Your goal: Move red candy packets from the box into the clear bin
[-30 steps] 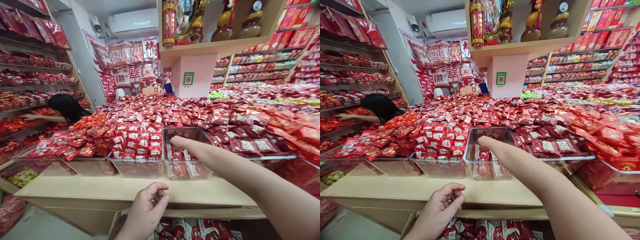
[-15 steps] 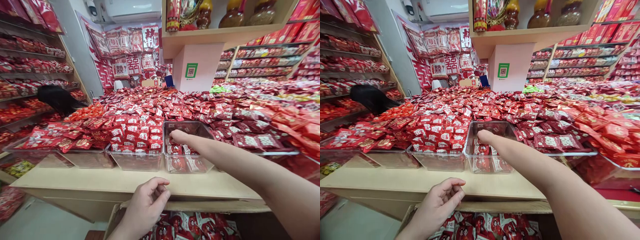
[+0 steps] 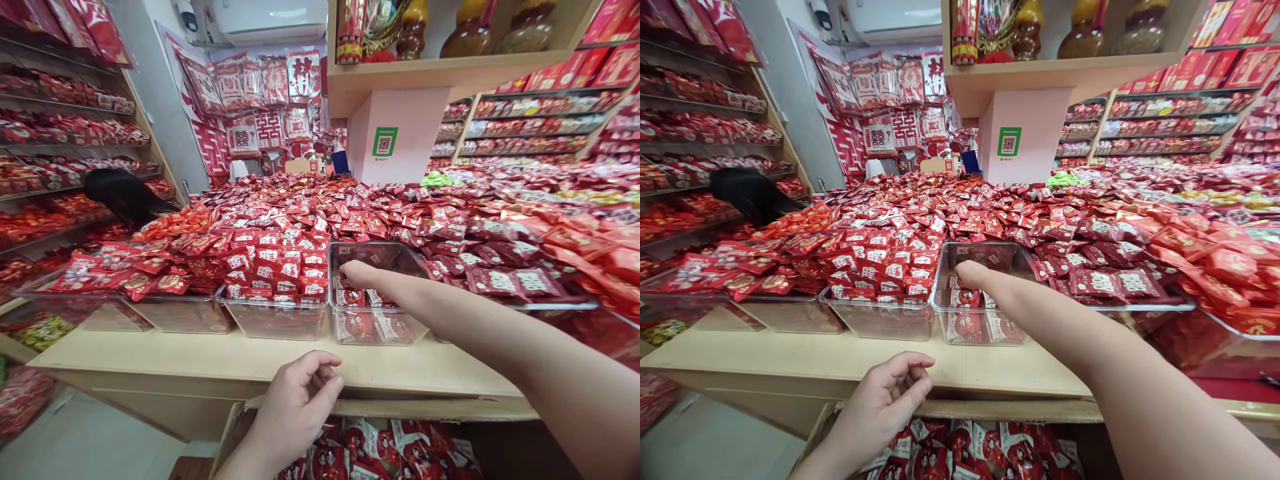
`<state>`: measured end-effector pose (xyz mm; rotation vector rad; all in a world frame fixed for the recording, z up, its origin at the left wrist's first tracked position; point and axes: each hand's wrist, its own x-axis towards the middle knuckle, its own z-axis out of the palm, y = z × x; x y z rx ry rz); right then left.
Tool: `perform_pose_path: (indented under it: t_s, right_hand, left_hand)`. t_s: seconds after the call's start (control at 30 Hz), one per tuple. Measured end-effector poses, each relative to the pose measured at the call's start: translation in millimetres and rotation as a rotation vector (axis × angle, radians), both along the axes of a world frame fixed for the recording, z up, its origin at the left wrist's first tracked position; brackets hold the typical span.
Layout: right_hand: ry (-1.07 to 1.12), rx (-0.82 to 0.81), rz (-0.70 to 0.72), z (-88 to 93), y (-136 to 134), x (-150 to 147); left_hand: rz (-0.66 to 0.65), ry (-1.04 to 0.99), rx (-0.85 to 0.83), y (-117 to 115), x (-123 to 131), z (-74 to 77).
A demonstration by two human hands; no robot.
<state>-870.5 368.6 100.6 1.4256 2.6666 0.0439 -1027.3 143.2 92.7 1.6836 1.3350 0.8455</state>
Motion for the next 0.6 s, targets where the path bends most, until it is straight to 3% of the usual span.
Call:
perform_pose_path:
  t_s: [0.2, 0.33, 0.4, 0.47, 0.53, 0.6]
  right_hand:
    - [0.095, 0.044, 0.000, 2.3, 4, 5]
    - [0.182, 0.123, -0.002, 39.6, -14, 4]
    - [0.287, 0.178, 0.012, 69.4, -46, 8]
    - [0.486, 0.164, 0.097, 96.3, -97, 18]
    - [0.632, -0.049, 0.279, 108.6, -159, 31]
    - [0.510, -0.501, 0.466, 97.0, -217, 42]
  left_hand:
    - [0.010, -0.038, 0.011, 3, 2, 2.4]
    - [0.018, -0.032, 0.004, 4, 2, 3.3]
    - [0.025, -0.042, 0.009, 4, 2, 3.8]
    - [0.026, -0.054, 0.017, 3, 2, 4.2]
    - [0.025, -0.048, 0.026, 2, 3, 4.3]
    - [0.018, -0.020, 0.047, 1, 5, 4.0]
